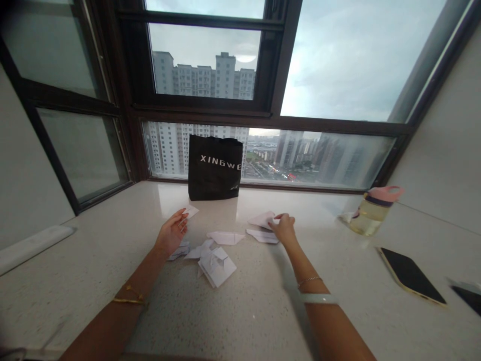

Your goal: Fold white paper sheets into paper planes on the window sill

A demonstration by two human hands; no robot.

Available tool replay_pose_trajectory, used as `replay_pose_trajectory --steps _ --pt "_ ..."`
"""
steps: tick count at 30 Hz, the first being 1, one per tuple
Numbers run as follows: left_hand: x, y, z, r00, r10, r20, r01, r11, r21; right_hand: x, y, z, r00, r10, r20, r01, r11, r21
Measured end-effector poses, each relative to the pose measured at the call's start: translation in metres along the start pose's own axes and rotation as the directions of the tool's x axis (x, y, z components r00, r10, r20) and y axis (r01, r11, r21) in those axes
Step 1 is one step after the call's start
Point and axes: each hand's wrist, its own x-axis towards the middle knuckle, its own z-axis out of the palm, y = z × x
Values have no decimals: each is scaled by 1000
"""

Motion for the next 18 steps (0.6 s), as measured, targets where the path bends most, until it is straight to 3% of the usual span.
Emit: replay_pose_trajectory --steps 5,8,11,18 --pt "-2 2 0 1000 4 -13 -4 1000 -3 -30 -57 32 955 -250 161 229 964 138" --pt "-2 5 0 1000 2 -28 -3 1000 -17 -50 -77 51 873 -366 322 303 925 228" --pt "0 7 -2 999 7 -42 -9 999 -40 -60 -79 61 829 -372 418 291 924 248" --pt "4 3 -9 997 8 -72 -10 1000 -24 -67 -68 59 825 -400 399 333 915 228"
